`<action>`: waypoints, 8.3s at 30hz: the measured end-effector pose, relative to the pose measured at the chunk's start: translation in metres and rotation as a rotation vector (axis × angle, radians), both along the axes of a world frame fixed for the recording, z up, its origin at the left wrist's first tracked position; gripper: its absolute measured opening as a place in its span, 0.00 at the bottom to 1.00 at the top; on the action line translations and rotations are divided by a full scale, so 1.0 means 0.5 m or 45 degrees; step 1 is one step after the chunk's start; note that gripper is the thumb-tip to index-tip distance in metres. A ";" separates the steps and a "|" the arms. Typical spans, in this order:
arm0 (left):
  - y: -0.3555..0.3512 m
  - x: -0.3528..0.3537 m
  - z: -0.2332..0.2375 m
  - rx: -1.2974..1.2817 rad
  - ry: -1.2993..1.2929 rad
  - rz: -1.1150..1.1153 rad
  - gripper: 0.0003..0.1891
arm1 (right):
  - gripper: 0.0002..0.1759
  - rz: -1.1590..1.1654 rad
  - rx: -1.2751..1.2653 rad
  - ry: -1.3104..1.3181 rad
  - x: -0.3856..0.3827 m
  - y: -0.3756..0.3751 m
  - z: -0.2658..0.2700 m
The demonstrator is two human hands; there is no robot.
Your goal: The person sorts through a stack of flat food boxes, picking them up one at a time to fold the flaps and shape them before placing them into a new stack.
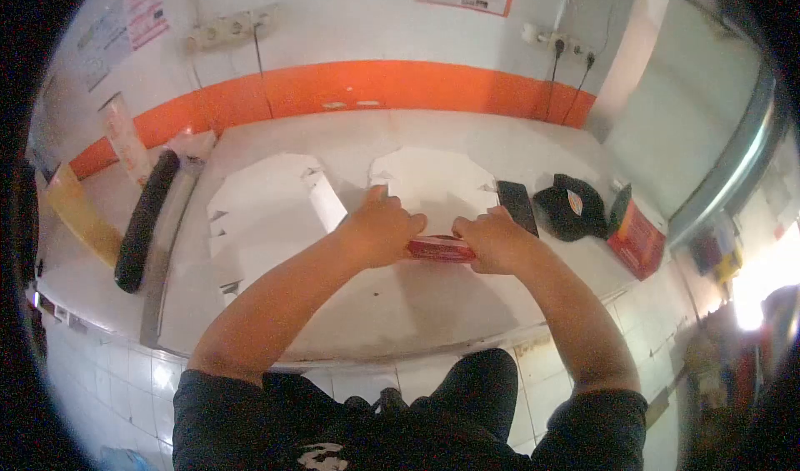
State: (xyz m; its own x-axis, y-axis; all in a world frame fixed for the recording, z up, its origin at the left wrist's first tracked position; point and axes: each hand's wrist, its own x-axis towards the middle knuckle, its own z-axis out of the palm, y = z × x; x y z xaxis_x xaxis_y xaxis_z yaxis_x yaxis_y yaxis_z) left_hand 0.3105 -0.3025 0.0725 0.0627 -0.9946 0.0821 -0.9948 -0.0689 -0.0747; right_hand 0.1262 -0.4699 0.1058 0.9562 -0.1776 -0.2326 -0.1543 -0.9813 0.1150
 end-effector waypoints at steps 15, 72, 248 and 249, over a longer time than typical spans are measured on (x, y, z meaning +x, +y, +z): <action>0.341 0.142 0.028 0.101 0.385 0.344 0.33 | 0.32 0.266 0.263 -0.902 0.002 0.202 0.271; 0.180 0.067 0.296 -0.976 1.431 0.074 0.13 | 0.21 0.690 0.300 -2.166 0.122 0.148 0.257; 0.215 0.079 0.297 -0.897 1.310 0.107 0.13 | 0.21 0.719 0.587 -2.250 0.142 0.160 0.247; 0.207 0.074 0.299 -1.006 1.354 0.131 0.11 | 0.21 0.722 0.502 -2.256 0.143 0.161 0.250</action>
